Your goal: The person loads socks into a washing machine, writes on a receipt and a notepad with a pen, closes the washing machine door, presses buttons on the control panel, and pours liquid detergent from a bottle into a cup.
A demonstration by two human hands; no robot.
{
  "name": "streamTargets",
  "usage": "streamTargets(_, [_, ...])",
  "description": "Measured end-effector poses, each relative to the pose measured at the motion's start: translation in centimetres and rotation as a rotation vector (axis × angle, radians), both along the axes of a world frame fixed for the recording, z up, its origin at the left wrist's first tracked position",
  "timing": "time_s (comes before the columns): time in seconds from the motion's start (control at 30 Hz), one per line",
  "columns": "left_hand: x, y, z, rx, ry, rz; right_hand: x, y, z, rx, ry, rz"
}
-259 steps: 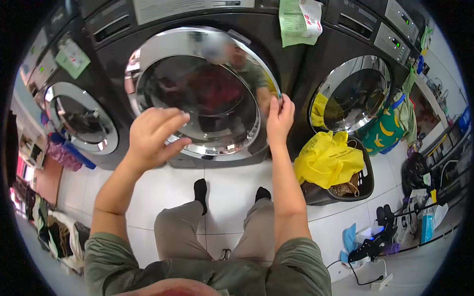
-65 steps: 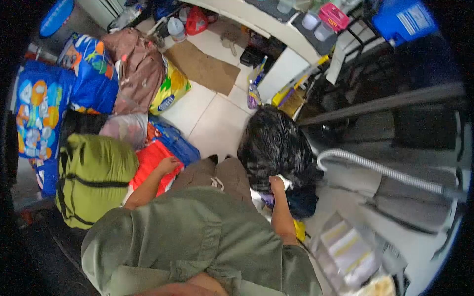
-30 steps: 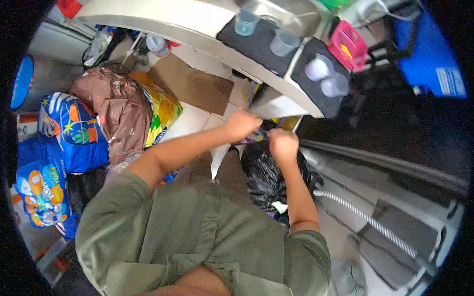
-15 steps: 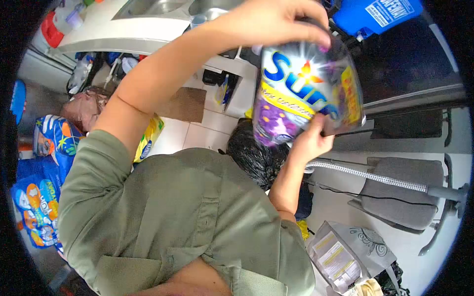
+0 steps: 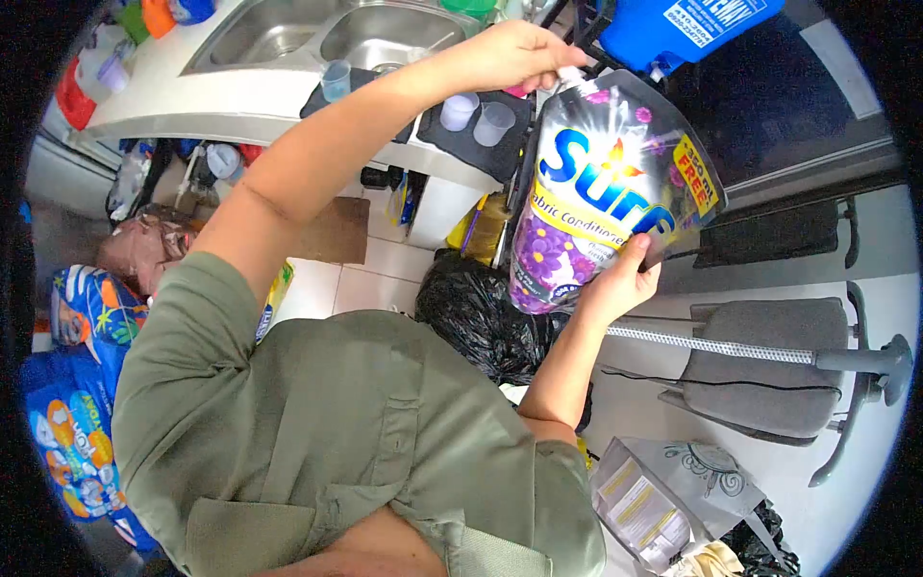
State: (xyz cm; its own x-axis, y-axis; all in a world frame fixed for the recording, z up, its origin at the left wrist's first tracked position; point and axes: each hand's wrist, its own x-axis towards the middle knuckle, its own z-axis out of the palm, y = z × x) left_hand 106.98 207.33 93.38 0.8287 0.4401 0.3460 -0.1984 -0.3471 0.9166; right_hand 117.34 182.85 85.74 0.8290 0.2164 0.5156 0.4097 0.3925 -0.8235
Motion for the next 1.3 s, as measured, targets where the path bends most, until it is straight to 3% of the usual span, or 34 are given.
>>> streamTargets(0.2, [0.6,1.4,-2.2,0.214,-0.227,-0.218,1.0,0.6,-1.0,-0.031,0.053,0.020])
streamTargets(0.33, [1.1,2.6,-2.9,0.060,0.040,-0.177,1.0,1.0,-1.5,-0.071,0.049,0.028])
streamTargets(0.4, [1.5,3.5,-3.9,-0.115,0.143,-0.057,0.7,1.3,-1.6,-0.093,0.029,0.011])
streamTargets(0.43, [1.1,3.4,-4.8,-0.278,0.075,0.046,0.6,1.4,-1.7,-0.110,0.003,-0.010])
streamTargets(0.47, [1.0,2.7,-6.0,-0.281,0.076,0.046,0.7,1.5,-1.8,-0.113,0.004,-0.010])
streamTargets(0.53, [1.4,-0.1,-10.0,-0.775,-0.150,0.152,1.0,1.2,-2.2,-0.178,0.000,-0.016])
streamTargets(0.6, [1.2,-3.8,-13.8,-1.147,0.077,0.146,1.2,1.4,-2.8,-0.218,-0.014,-0.015])
streamTargets(0.67, [1.1,-7.8,-15.7,-1.462,0.162,0.150,1.8,1.2,-3.6,-0.261,-0.030,-0.016])
streamTargets(0.73, [2.7,-9.6,-19.5,-1.664,0.135,-0.024,2.5,1.1,-4.3,-0.361,-0.068,-0.034])
streamTargets(1.3, [4.5,-12.3,-21.2,-1.790,0.024,-0.086,2.8,2.5,-3.7,-0.670,-0.385,-0.200])
